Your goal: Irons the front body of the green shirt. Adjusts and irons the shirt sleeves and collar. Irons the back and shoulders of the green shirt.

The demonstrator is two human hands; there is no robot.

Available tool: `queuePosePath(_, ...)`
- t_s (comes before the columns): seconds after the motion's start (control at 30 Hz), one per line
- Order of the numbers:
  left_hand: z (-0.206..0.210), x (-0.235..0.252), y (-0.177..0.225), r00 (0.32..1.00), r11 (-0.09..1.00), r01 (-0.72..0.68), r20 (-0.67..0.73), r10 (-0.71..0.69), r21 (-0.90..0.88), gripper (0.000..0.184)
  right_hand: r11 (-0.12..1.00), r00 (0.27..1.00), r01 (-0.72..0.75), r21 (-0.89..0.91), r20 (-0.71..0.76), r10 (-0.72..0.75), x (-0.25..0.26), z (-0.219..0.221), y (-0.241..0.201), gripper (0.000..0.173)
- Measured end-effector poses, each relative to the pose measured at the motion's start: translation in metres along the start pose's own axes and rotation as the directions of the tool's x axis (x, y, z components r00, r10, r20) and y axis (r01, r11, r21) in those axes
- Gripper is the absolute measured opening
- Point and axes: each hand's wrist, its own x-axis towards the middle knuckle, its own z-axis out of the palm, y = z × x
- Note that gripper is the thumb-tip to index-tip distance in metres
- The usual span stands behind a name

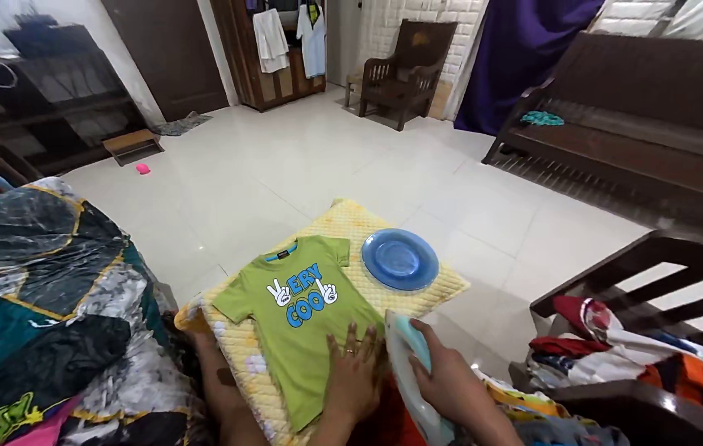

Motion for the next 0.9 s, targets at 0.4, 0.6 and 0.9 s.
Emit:
queuePosePath(0.4, -0.011, -0.084, -0.081, 0.929, 0.952, 0.3, -0.204, -0.307, -0.067, 0.06, 0.977, 0.971, 0.192, -0.093, 0.16, -0.176, 0.118, 0.031, -0.111, 0.071)
queuePosePath(0.6, -0.005, -0.081, -0.078, 0.918, 0.937, 0.348, -0.198, -0.344, -0.017, 0.062, 0.978, 0.978, 0.181, -0.105, 0.12, -0.168, 0.183, 0.026, -0.158, 0.084)
queuePosePath(0.9, -0.004, -0.086, -0.084, 0.915, 0.941, 0.328, -0.218, -0.338, -0.084, 0.059, 0.984, 0.986, 0.159, -0.075, 0.057, -0.155, 0.232, 0.025, -0.177, 0.088)
